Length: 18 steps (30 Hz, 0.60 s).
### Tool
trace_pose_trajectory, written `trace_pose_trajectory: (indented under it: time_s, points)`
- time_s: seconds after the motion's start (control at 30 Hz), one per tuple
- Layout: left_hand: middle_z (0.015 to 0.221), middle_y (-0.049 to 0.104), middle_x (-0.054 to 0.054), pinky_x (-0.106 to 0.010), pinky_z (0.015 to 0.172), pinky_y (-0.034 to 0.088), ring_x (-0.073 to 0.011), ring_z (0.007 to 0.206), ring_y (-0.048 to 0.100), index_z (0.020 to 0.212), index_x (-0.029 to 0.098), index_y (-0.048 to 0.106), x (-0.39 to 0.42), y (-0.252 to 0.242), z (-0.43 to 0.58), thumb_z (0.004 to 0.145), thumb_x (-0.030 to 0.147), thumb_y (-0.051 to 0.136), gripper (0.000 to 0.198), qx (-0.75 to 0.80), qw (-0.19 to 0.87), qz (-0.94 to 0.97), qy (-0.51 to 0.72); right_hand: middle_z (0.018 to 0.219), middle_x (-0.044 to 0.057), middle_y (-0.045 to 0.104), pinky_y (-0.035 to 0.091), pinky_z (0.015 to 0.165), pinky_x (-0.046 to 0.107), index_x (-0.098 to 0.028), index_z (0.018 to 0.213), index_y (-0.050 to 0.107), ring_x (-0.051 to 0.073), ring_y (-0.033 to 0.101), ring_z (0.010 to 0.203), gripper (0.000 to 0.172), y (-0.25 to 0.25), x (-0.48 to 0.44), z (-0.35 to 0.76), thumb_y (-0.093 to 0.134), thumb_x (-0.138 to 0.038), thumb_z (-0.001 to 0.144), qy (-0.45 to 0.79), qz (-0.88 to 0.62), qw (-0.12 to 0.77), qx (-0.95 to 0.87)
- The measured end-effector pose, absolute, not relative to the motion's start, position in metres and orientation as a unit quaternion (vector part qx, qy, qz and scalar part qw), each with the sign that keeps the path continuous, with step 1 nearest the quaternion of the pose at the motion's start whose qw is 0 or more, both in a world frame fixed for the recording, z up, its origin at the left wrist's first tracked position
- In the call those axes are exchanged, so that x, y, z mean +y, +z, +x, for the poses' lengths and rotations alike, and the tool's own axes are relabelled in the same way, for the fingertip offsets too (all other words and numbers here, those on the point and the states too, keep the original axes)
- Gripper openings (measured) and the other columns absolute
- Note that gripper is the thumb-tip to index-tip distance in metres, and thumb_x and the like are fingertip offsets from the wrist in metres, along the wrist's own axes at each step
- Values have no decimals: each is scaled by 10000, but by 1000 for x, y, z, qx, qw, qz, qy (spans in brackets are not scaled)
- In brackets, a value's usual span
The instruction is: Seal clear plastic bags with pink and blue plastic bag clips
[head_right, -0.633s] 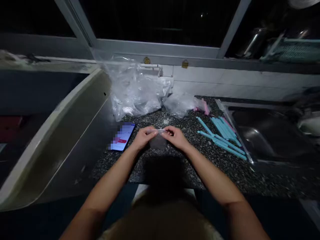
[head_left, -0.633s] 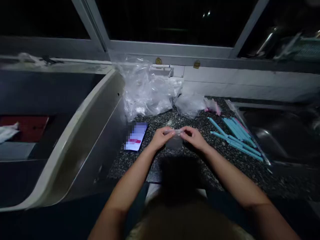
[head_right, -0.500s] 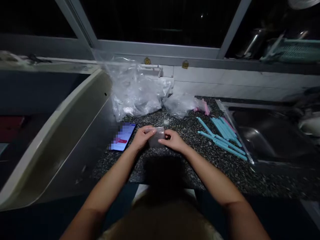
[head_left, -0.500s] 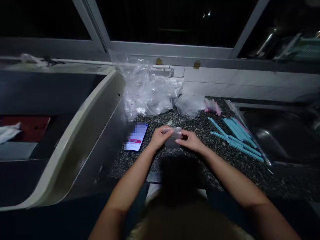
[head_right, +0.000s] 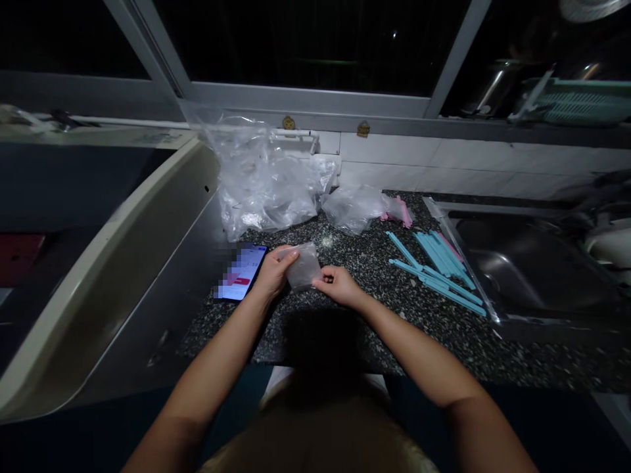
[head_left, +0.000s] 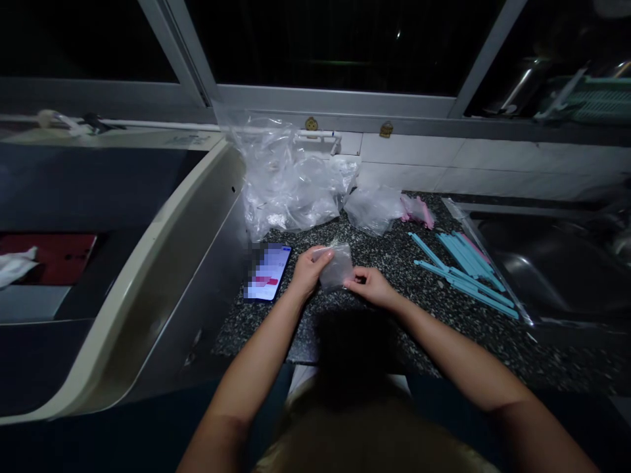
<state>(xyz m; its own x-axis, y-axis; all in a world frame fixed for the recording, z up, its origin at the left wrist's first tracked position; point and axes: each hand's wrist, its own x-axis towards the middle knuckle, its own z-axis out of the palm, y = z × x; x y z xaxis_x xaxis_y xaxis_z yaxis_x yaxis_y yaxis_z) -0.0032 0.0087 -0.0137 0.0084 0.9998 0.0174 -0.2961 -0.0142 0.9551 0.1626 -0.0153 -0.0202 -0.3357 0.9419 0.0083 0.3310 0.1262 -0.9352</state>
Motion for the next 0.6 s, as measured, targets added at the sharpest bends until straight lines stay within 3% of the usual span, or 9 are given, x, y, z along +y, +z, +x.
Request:
trace_pose_trajectory:
  time_s: [0.1,0.23,0.37,0.5,0.6]
  points:
    - [687,631,-4,-221,621,395,-108,614,523,792,140,653,9,-15,-2,565,448,708,387,372,598,429,566,585,-22,502,329,556,227,-136,638,560,89,419,549,259,-20,-16,163,576,-395,631,469,-482,349,-652]
    - [667,641,5,-211,623,392,-100,606,517,722,134,676,8,-17,-1,570,383,723,296,386,575,449,565,549,-34,481,319,514,218,-137,664,573,76,390,504,292,-20,-21,165,586,-424,613,480,-494,341,-641]
    - [664,651,3,-220,622,400,-107,600,526,727,132,682,9,-19,-1,558,377,727,301,396,584,429,564,621,-7,566,385,553,234,-145,788,625,101,471,556,325,-7,-15,202,616,-411,602,447,-513,316,-662]
    - [644,650,-2,-224,603,406,-110,577,528,722,131,679,8,-17,0,534,391,735,325,393,611,416,547,774,58,650,417,627,276,-161,805,646,158,553,674,238,21,12,298,545,-348,698,174,-690,345,-611]
    - [622,641,-2,-221,575,400,-109,559,519,689,129,674,6,-15,1,527,403,733,324,406,602,436,532,819,132,656,390,606,309,-133,851,655,207,572,699,227,33,27,374,531,-287,739,30,-827,207,-522]
